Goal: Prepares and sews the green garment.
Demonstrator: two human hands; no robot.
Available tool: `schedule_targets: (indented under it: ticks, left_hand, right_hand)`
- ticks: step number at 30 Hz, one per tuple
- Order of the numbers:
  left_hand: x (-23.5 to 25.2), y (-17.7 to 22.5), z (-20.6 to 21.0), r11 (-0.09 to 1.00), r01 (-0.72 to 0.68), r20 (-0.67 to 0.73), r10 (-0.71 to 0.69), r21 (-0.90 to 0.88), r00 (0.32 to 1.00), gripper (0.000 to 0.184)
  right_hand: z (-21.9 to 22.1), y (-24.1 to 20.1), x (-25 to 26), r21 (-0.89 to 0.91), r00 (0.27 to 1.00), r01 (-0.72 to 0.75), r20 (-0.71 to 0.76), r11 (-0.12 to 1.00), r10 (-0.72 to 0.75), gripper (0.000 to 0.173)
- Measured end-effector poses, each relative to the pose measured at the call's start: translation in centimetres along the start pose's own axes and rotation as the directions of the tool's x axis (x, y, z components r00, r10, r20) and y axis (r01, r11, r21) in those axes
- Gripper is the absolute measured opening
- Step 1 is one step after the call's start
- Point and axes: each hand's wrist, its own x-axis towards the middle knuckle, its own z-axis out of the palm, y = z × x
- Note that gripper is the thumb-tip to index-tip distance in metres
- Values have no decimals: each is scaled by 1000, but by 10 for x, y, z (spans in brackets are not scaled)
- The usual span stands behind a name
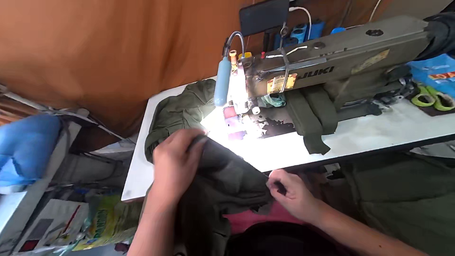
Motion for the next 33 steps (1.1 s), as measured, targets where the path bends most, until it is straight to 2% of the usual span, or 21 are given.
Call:
schedule_targets:
  ticks: [2, 5, 7, 8, 9, 10, 12, 14, 17, 19, 21, 22, 23, 24, 25, 26, 28, 29, 31, 32, 33]
  left_hand:
    - [34, -16, 39, 986, 64, 264, -103, 155, 959, 21]
    - [56, -55, 114, 964, 56, 600, -206, 260, 773, 25]
    - [64, -68, 154, 957, 41, 724, -245, 287, 645, 26]
    - [67, -72, 169, 956, 39, 746, -252, 290, 616, 26]
    - [68, -75, 181, 954, 37, 745, -256, 297, 616, 27]
    - [66, -80, 192, 953, 41, 707, -252, 302, 661, 29]
    - [58, -91, 210, 951, 154, 562, -283, 267, 777, 39]
    - [53, -96, 221, 912, 332, 431, -407, 241, 805, 52]
    - [51, -98, 227, 852, 411, 482, -523, 325, 703, 48]
    - [55, -95, 221, 776, 455, 521, -631, 437, 576, 53]
    - [36, -112, 233, 718, 504, 414, -692, 480, 592, 63]
    - [32, -112, 234, 686, 568, 374, -726, 455, 577, 73]
    - [39, -101, 225, 661, 604, 395, -750, 445, 530, 78]
    - [52, -87, 212, 680, 593, 470, -730, 431, 495, 76]
    - [54, -81, 203, 762, 518, 502, -647, 388, 574, 69]
    - [31, -94, 214, 904, 345, 330, -415, 251, 848, 56]
    - [37, -91, 196, 968, 196, 397, -242, 154, 885, 40]
    - [39, -86, 185, 979, 162, 386, -196, 121, 901, 33]
    - [38, -76, 164, 987, 153, 339, -158, 43, 927, 18]
    - [36, -70, 155, 983, 182, 353, -176, 16, 919, 16]
    - [33, -65, 149, 975, 221, 384, -201, -7, 901, 15]
  right_hand:
    - [-6, -8, 3, -113, 947, -260, 165, 959, 276, 29]
    - [-14, -10, 28, -273, 641, -599, 400, 753, 655, 50]
    - [-14, -5, 42, -352, 523, -645, 444, 678, 728, 51]
    - [-14, -2, 49, -389, 473, -647, 469, 655, 746, 51]
    - [-14, -1, 56, -429, 424, -642, 492, 636, 760, 51]
    - [-13, 0, 64, -466, 392, -629, 501, 622, 772, 51]
    - [-12, 3, 75, -515, 382, -600, 488, 612, 785, 50]
    - [-10, 8, 84, -540, 383, -587, 471, 604, 794, 50]
    - [-6, 11, 90, -559, 381, -572, 467, 600, 798, 50]
    - [-3, 12, 93, -574, 367, -560, 474, 597, 800, 51]
    - [-2, 14, 93, -587, 359, -545, 482, 599, 799, 51]
    - [-3, 14, 92, -581, 383, -534, 482, 615, 788, 49]
    - [-2, 13, 87, -559, 466, -506, 464, 657, 754, 44]
    - [2, 14, 78, -521, 624, -441, 407, 731, 667, 38]
    - [10, 18, 70, -478, 814, -315, 307, 820, 492, 31]
    - [19, 23, 66, -442, 925, -170, 237, 881, 298, 26]
    - [35, 26, 73, -391, 963, 37, 260, 920, 72, 19]
    - [39, 22, 81, -374, 923, 47, 371, 926, 103, 16]
    - [44, 11, 103, -398, 673, -83, 654, 913, 346, 27]
    - [47, 9, 110, -430, 563, -136, 708, 893, 427, 31]
    - [50, 8, 113, -452, 515, -157, 721, 878, 464, 32]
